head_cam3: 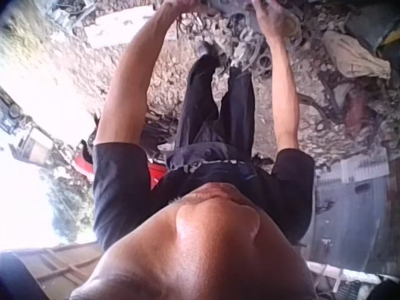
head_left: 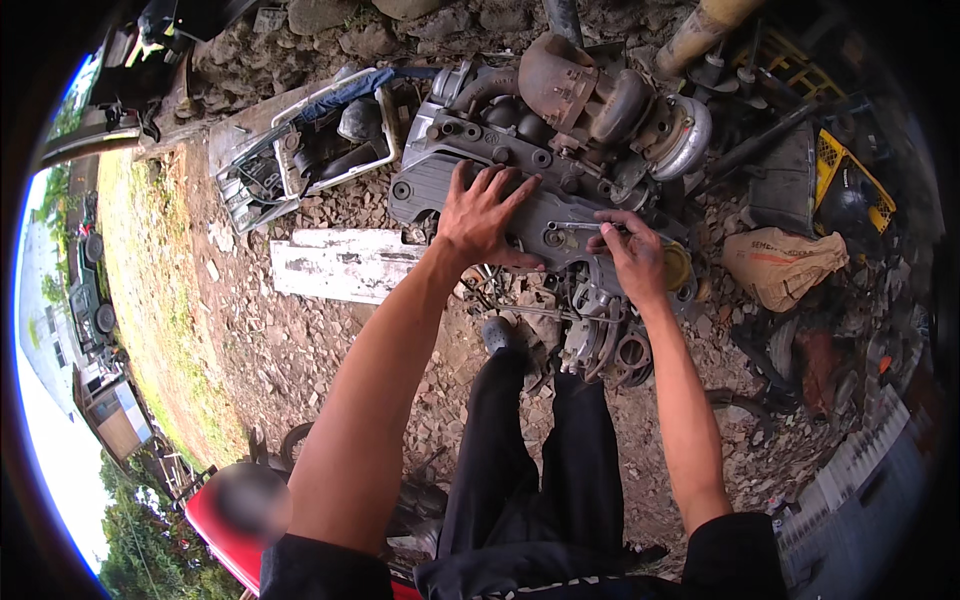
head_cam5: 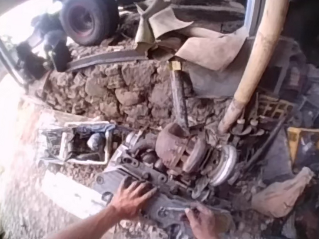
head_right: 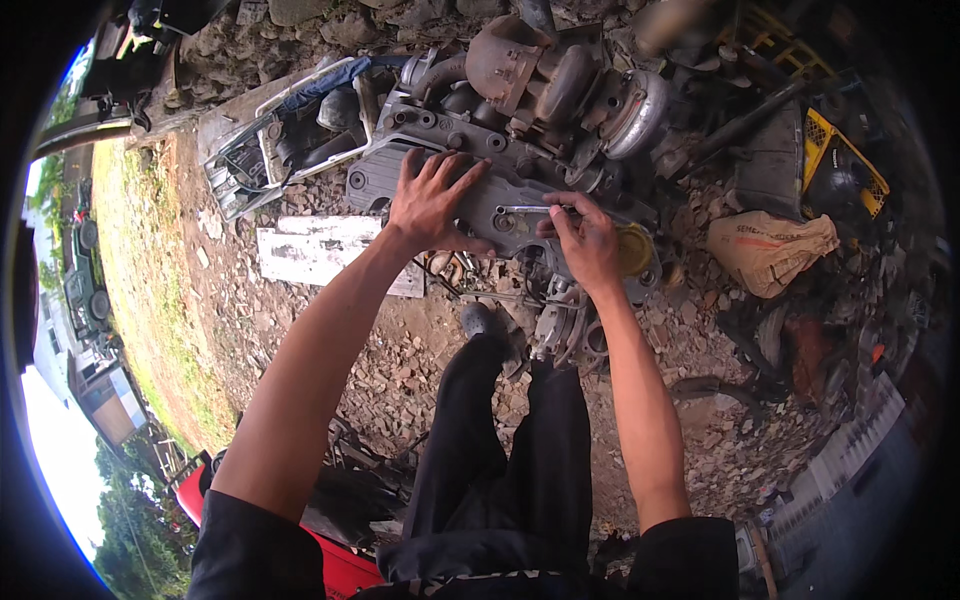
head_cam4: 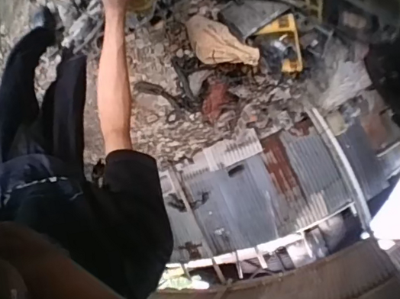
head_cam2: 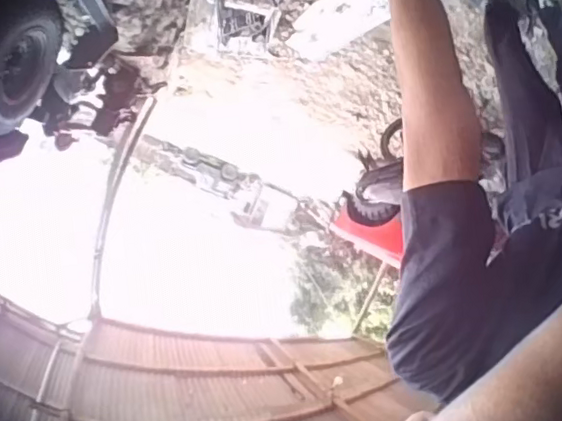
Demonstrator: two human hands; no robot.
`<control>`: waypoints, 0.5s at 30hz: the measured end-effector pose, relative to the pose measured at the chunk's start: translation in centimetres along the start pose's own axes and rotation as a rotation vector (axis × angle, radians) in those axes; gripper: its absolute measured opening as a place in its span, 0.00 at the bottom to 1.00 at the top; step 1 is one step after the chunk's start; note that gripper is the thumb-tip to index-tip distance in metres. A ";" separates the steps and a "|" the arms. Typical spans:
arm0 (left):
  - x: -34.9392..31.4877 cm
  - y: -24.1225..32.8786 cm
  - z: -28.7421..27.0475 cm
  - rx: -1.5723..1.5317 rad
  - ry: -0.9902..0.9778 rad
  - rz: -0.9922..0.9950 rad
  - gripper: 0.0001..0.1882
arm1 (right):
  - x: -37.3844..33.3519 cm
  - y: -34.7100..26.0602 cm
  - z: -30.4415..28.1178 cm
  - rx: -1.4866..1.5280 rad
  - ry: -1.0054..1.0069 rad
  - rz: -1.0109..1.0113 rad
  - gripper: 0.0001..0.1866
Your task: The person picks up a metal engine cover and uses a wrench to tighten bolts on it. They then place the cover onto an engine block and continue tightening the bolts to secure it in place.
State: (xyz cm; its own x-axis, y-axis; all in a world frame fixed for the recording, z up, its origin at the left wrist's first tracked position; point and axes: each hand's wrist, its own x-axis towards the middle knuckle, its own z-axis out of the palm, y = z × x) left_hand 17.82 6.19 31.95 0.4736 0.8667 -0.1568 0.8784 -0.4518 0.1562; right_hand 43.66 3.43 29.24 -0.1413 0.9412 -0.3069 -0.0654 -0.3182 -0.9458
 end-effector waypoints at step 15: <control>0.8 0.0 -0.4 0.096 -0.079 0.080 0.68 | -1.7 2.9 1.1 -0.025 0.258 -0.187 0.07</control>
State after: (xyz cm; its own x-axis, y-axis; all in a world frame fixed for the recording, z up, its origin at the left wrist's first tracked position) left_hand 18.18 7.01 32.18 0.5427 0.8095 -0.2240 0.8379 -0.5403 0.0777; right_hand 42.66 0.74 27.12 0.1261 0.9819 -0.1410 -0.0422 -0.1367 -0.9897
